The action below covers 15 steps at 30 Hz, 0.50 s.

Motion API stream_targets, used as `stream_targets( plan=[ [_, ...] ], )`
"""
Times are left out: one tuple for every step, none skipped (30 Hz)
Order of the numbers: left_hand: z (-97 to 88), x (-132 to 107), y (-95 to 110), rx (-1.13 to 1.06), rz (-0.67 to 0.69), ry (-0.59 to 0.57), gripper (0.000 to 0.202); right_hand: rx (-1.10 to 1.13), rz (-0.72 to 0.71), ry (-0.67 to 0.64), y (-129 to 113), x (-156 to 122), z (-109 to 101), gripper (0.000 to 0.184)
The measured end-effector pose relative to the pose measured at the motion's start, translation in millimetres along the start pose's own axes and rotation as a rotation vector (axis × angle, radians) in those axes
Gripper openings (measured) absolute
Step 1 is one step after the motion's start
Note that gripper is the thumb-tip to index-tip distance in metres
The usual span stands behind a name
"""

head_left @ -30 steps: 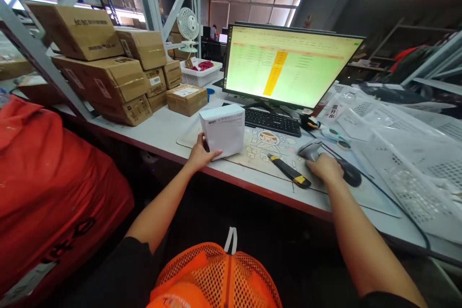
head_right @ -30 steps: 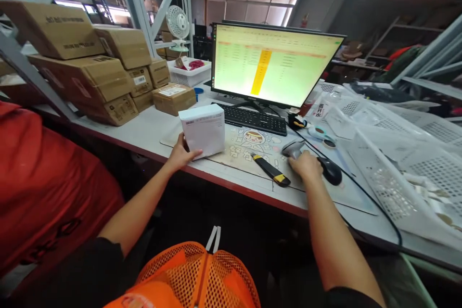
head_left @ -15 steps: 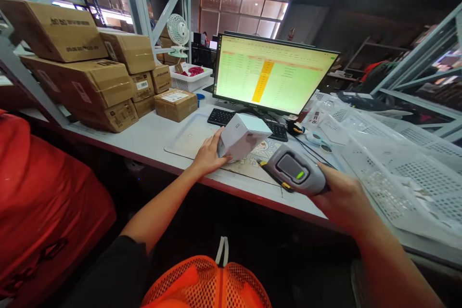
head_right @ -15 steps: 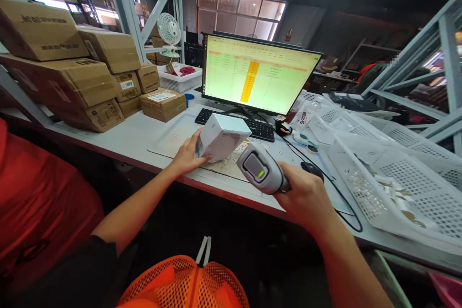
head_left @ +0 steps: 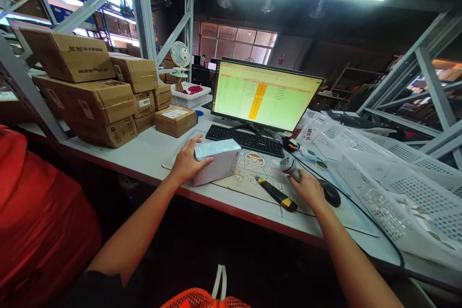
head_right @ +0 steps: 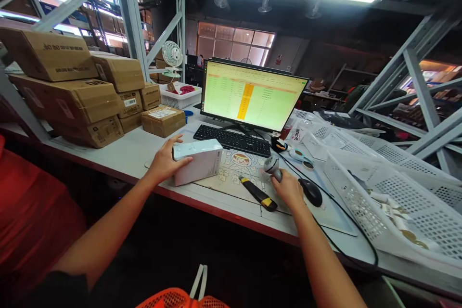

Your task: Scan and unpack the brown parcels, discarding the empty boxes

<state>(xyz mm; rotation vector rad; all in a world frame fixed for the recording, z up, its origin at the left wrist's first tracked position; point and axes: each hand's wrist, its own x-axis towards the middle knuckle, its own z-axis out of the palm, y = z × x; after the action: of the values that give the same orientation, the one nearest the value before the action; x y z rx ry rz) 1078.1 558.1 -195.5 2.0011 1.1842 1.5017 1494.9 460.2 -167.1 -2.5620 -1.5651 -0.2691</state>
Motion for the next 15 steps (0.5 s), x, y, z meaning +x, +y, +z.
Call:
stream_targets(
  plan=[
    [2.9, -1.4, -7.9, -0.063, -0.023, 0.006, 0.089, -0.020, 0.021, -0.020, 0.4, 3.4, 6.4, 0.046],
    [7.6, -4.4, -16.6, -0.145, -0.053, 0.006, 0.096, -0.040, 0.034, -0.037, 0.8, 5.7, 10.9, 0.048],
    [13.3, -8.7, -25.6, -0.231, -0.085, -0.003, 0.104, -0.061, 0.040, -0.057, 1.2, 7.2, 13.3, 0.050],
    [19.5, -14.1, -34.3, -0.309, -0.117, -0.014, 0.109, -0.086, 0.045, -0.076, 1.3, 8.1, 13.3, 0.052],
    [25.4, -19.9, -42.0, -0.368, -0.149, -0.031, 0.110, -0.112, 0.050, -0.081, 0.6, 8.9, 11.2, 0.053],
    [30.4, -25.6, -48.3, -0.404, -0.178, -0.047, 0.107, -0.133, 0.051, -0.057, -1.3, 9.8, 7.2, 0.054],
    [34.0, -30.6, -52.7, -0.416, -0.204, -0.061, 0.101, -0.138, 0.043, -0.003, -5.1, 11.5, 2.1, 0.055],
    [36.1, -34.6, -55.4, -0.412, -0.228, -0.071, 0.094, -0.124, 0.031, 0.064, -11.1, 14.5, -3.3, 0.056],
    [36.7, -37.2, -56.4, -0.401, -0.251, -0.075, 0.089, -0.089, 0.009, 0.121, -19.4, 19.1, -8.2, 0.056],
    [36.1, -38.4, -56.2, -0.384, -0.270, -0.075, 0.085, -0.041, -0.022, 0.138, -29.8, 25.5, -11.5, 0.058],
    [34.8, -38.4, -55.3, -0.365, -0.284, -0.073, 0.083, 0.010, -0.061, 0.106, -41.9, 33.8, -12.8, 0.058],
    [33.1, -37.6, -54.0, -0.348, -0.295, -0.068, 0.083, 0.056, -0.098, 0.033, -54.8, 43.6, -11.8, 0.059],
    [31.5, -36.4, -52.6, -0.334, -0.306, -0.068, 0.083, 0.088, -0.127, -0.055, -67.9, 54.1, -8.7, 0.059],
    [30.2, -35.2, -51.4, -0.324, -0.315, -0.068, 0.084, 0.109, -0.147, -0.128, -80.4, 64.8, -4.1, 0.059],
    [29.2, -34.3, -50.5, -0.318, -0.322, -0.070, 0.084, 0.121, -0.154, -0.168, -91.8, 75.0, 1.4, 0.059]
  ],
)
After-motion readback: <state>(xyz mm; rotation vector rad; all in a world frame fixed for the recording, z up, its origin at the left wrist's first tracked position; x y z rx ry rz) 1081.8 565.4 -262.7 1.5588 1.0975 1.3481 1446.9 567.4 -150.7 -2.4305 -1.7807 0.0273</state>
